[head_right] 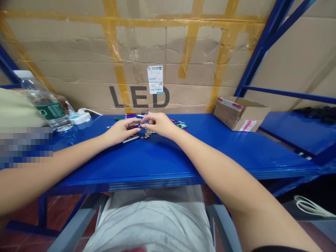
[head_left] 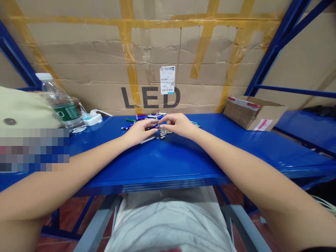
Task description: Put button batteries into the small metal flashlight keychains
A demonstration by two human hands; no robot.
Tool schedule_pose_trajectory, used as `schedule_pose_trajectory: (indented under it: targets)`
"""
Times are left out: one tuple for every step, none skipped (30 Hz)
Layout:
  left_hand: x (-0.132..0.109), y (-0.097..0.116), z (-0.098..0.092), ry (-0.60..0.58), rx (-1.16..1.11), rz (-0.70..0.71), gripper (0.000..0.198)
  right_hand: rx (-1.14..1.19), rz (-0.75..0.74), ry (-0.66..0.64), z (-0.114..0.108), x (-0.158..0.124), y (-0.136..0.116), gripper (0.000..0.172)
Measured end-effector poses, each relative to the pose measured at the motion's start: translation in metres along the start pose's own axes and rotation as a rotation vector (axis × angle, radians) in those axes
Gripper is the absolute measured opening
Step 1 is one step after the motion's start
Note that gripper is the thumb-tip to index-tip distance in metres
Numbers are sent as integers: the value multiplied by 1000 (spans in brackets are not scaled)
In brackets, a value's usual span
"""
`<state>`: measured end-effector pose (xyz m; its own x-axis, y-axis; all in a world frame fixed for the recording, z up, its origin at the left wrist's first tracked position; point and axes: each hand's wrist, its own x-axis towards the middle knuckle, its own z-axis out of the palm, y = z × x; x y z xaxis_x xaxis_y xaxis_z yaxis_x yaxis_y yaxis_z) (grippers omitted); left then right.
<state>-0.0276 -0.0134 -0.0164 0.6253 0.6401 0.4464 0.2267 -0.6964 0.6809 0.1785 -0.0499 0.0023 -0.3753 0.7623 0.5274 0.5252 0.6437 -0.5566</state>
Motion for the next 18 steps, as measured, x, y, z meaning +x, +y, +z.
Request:
schedule_pose_trajectory:
  targets:
    - [0,0,0,2,5,0,46,-1,-2,-7,0,0,-1,21]
    - [0,0,-1,7,7,-3,46,-6,-3,-11,-1,0,-1,22]
    - [1,0,-1,14,4,-9,46,-16,-1,-8,-1,0,-1,24]
    - [1,-1,-2,22,-7,-18,47,-31,4,3,-2,0,0,26]
    - [1,-1,-4,30,-23,-29,48,-50,13,16,-3,0,1,27]
    - [2,-2,-5,42,-41,-40,49,-75,23,23,-3,0,2,26]
    - [3,-4,-7,57,-57,-51,49,-107,29,20,-4,0,3,23]
    - [3,-5,-9,80,-66,-59,49,-147,25,2,-3,1,4,19]
    - [4,-7,-11,109,-67,-63,48,-195,8,-32,-2,2,4,16]
    - [5,-8,-13,140,-60,-65,47,-252,-18,-73,1,4,3,13]
    - [5,-9,-16,170,-46,-62,46,-313,-48,-115,3,7,2,11]
    - [6,-11,-18,195,-27,-57,45,-374,-78,-156,7,9,0,11]
    - [6,-11,-20,212,-10,-52,44,-430,-99,-196,10,13,-2,12]
    - [7,-12,-21,223,5,-47,42,-476,-111,-231,13,16,-3,13]
    - [7,-12,-23,229,15,-45,41,-510,-113,-257,16,20,-4,14]
    - [7,-13,-23,232,21,-45,40,-530,-106,-273,20,23,-5,14]
    - [7,-13,-24,234,22,-46,40,-538,-89,-283,22,27,-5,15]
    - [7,-13,-24,232,20,-47,40,-541,-66,-287,25,30,-5,17]
